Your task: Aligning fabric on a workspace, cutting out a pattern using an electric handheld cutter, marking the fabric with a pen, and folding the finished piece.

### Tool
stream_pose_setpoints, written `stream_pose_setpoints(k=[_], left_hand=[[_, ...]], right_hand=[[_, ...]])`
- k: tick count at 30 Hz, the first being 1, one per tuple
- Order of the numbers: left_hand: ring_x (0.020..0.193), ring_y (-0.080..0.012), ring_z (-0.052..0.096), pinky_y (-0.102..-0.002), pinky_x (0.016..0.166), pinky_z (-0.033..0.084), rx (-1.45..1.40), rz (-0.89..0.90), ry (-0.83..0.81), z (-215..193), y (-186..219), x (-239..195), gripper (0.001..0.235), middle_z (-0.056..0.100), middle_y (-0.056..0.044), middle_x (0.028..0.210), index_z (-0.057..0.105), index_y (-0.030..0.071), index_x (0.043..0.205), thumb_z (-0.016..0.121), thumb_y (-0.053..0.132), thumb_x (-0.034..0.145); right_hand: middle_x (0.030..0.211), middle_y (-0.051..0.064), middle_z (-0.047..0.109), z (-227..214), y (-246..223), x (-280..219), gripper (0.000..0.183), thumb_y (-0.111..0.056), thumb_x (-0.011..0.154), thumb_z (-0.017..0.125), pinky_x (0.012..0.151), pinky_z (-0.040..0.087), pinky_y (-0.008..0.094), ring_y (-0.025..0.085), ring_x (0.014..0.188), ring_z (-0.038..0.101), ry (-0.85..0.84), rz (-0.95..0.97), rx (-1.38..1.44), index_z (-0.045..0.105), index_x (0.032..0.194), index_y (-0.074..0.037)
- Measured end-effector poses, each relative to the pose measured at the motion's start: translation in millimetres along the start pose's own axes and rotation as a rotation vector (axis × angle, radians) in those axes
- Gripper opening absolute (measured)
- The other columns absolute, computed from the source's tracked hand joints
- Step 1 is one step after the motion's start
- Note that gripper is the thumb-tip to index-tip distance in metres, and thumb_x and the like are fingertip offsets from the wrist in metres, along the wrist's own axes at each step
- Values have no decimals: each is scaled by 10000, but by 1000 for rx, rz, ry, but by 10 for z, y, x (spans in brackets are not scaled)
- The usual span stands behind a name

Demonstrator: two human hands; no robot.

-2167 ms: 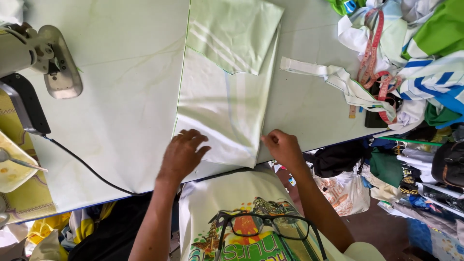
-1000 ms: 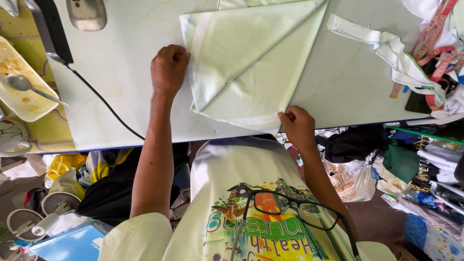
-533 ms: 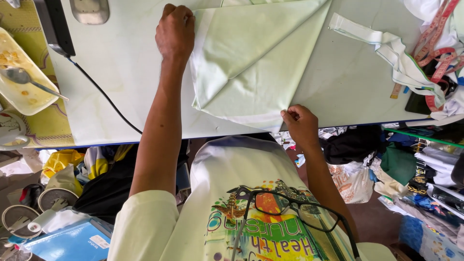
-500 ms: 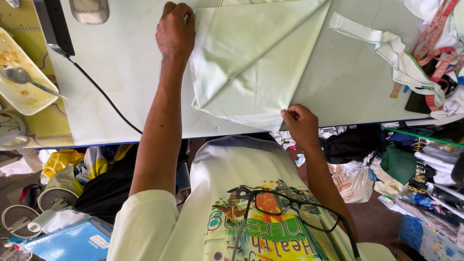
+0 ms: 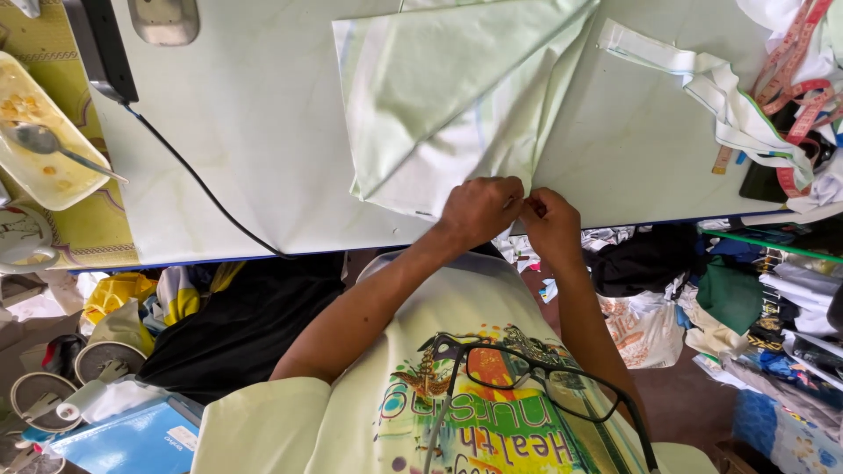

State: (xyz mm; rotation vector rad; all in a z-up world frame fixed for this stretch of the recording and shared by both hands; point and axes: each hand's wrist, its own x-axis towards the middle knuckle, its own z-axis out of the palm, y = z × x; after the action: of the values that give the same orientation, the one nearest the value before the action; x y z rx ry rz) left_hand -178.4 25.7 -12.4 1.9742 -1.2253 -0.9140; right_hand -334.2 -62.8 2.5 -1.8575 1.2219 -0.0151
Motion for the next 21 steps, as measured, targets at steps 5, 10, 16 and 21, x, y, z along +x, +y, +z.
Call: stream_pose_setpoints(k=[5, 10, 16, 21], left_hand=[[902, -437, 737, -607, 777, 586, -79, -65, 94, -777, -394, 244, 179, 777, -139, 905, 723, 143, 1033, 615, 226, 917], [659, -208, 680, -399, 588, 540, 264, 102, 873, -2062, -817, 231, 280, 722, -16, 1040, 627, 151, 1163, 744, 106, 912], [1238, -376, 581, -525, 833, 632, 504, 333, 514, -1655, -747, 168, 459, 614, -158, 1362, 688, 79, 1278, 892, 258, 908], [1526, -386, 14, -736, 1178, 171, 614, 365, 208, -1303, -592, 492, 803, 129, -28, 1701, 524, 241, 1592, 742, 674, 953]], right_hand=[[918, 165, 664, 6, -62, -30, 172, -210, 1029, 707, 735, 533, 403, 275, 847, 656, 8, 19, 30, 733, 1089, -50], [788, -38, 610, -23, -260, -78, 162, -268, 949, 710, 712, 466, 290, 104, 729, 523, 14, 96, -19, 676, 877, -127], [1200, 155, 559, 123, -72, 42, 380, -182, 939, 706, 846, 504, 421, 286, 939, 591, 193, -232, -136, 585, 1265, -28], [1508, 264, 391, 233, -304, 373, 527, -183, 1027, 706, 1145, 417, 586, 453, 1425, 388, 319, -571, -329, 472, 1460, 5]])
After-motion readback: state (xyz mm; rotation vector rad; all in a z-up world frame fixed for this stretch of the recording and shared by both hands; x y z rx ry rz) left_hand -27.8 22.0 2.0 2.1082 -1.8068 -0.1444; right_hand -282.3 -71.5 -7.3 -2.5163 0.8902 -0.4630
